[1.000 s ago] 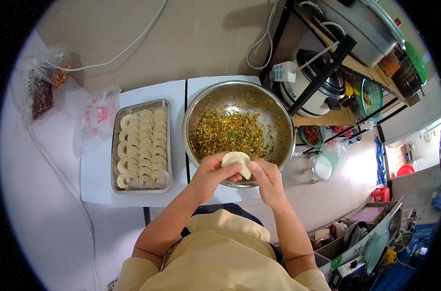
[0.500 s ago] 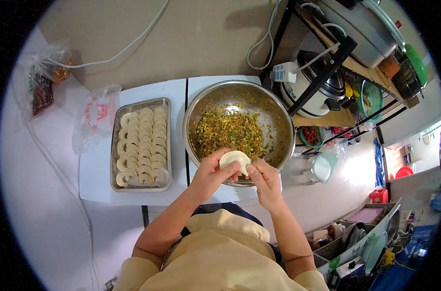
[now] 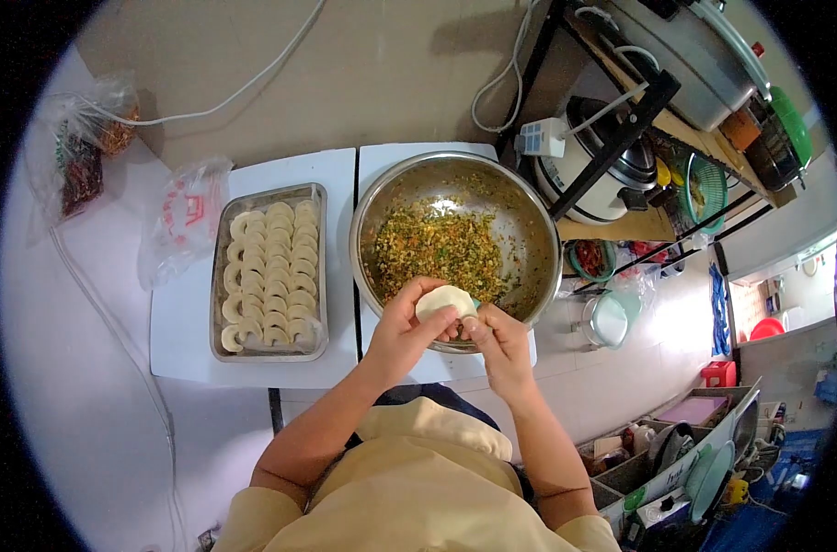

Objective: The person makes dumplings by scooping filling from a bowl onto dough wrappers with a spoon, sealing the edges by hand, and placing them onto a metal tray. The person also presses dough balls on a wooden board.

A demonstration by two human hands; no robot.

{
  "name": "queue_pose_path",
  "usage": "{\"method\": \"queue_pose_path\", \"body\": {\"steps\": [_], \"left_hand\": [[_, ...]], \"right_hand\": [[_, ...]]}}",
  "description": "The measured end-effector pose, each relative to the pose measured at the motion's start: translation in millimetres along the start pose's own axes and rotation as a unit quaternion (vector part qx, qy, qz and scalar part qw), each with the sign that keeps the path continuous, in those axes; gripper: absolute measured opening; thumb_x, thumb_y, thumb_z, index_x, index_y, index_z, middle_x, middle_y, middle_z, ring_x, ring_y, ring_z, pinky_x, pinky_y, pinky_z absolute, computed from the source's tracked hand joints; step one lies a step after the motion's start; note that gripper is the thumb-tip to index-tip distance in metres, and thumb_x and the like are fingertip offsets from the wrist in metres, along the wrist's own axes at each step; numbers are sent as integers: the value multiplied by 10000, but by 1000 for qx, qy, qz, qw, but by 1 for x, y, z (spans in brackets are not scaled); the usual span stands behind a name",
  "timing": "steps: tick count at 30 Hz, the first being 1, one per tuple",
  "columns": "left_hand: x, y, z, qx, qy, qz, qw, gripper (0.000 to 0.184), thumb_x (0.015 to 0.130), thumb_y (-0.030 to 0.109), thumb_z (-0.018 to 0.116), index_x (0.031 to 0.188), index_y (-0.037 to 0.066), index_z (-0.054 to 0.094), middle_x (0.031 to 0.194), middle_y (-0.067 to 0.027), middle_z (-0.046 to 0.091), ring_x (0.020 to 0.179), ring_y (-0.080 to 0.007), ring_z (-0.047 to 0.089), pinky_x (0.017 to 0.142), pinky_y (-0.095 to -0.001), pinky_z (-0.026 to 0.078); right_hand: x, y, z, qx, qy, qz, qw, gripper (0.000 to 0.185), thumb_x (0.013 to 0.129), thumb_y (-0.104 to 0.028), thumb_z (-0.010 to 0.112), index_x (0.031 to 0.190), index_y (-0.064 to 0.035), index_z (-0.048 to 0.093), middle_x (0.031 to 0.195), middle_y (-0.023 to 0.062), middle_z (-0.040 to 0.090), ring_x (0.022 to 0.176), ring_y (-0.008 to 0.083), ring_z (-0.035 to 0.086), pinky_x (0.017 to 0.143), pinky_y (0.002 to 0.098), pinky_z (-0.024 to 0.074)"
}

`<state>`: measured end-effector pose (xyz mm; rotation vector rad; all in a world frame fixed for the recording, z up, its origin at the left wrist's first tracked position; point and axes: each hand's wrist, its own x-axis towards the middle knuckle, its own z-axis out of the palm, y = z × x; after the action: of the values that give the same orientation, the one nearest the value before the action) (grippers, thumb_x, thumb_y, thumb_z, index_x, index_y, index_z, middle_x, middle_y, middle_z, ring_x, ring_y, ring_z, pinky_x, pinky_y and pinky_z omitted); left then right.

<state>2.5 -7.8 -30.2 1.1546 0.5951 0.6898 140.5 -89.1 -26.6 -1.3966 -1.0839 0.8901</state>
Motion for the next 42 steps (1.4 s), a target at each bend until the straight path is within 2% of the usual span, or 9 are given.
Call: {"method": "queue_pose_path", "body": {"steps": [4, 10, 23, 25, 29, 31, 37, 38, 42], "left_hand": [[-1, -1, -1, -11, -16, 5, 1000, 252, 909, 138, 553, 1123, 38, 465, 897, -55, 601, 749, -98, 580, 667, -239, 482], [-3, 3, 2, -36, -4, -21, 999, 253, 898, 131, 565, 1116, 39, 477, 868, -49, 604, 746, -95, 576, 665, -240, 475], [-2, 1, -6, -59, -47, -55, 996, 218, 898, 135, 572, 1088, 51, 502, 858, -19, 586, 716, -74, 548, 640, -229, 460], [-3, 1, -7, -43, -19, -41, 998, 207, 902, 135, 568, 1078, 59, 491, 872, -19, 583, 723, -75, 558, 640, -228, 464], [-3, -1, -15, -30, -18, -9, 999, 203, 906, 141, 564, 1071, 63, 475, 895, -24, 580, 727, -77, 565, 641, -229, 469], [-4, 0, -18, -48, -28, -8, 998, 204, 909, 142, 560, 1068, 66, 457, 912, -31, 576, 727, -78, 563, 640, -227, 465], [-11, -7, -33, -89, -19, 7, 996, 219, 916, 136, 548, 1089, 69, 432, 927, -38, 574, 761, -83, 558, 652, -233, 449], [-12, -10, -37, -91, -22, 1, 996, 227, 914, 131, 550, 1096, 68, 429, 946, -42, 574, 776, -88, 561, 658, -243, 449], [-19, -12, -55, -84, -49, -10, 995, 318, 914, 128, 551, 1193, 71, 410, 966, -60, 591, 794, -105, 574, 673, -248, 459]], "right_hand": [[0, 4, 3, -90, 30, -98, 991, 291, 922, -190, 511, 729, 26, 544, 632, 76, 499, 588, 145, 462, 552, 281, 379], [2, 8, -14, -3, 31, 8, 999, 305, 930, -208, 501, 734, 23, 541, 621, 66, 480, 564, 149, 441, 544, 285, 366], [7, 2, -1, -131, 13, -73, 989, 263, 920, -169, 522, 753, 34, 530, 657, 99, 490, 632, 217, 458, 582, 317, 383], [6, 5, -3, -48, -5, 22, 999, 259, 919, -159, 525, 742, 30, 526, 633, 84, 466, 606, 198, 437, 571, 310, 374], [11, 5, 7, -57, -37, -15, 998, 294, 927, -184, 516, 722, 27, 520, 604, 70, 459, 577, 168, 413, 552, 301, 360], [10, 7, 12, -114, 9, -56, 992, 310, 927, -192, 516, 707, 27, 523, 599, 67, 470, 563, 146, 409, 542, 294, 355], [10, 4, 22, -26, -46, 25, 998, 219, 902, -128, 539, 746, 24, 563, 617, 74, 490, 562, 160, 429, 547, 288, 363], [12, 1, 29, -85, -37, -27, 995, 206, 901, -116, 533, 757, 26, 571, 624, 78, 513, 562, 159, 441, 538, 286, 367], [13, -1, 38, -156, -45, -25, 986, 194, 903, -126, 541, 813, 38, 592, 642, 85, 531, 570, 152, 466, 530, 287, 376]]}}
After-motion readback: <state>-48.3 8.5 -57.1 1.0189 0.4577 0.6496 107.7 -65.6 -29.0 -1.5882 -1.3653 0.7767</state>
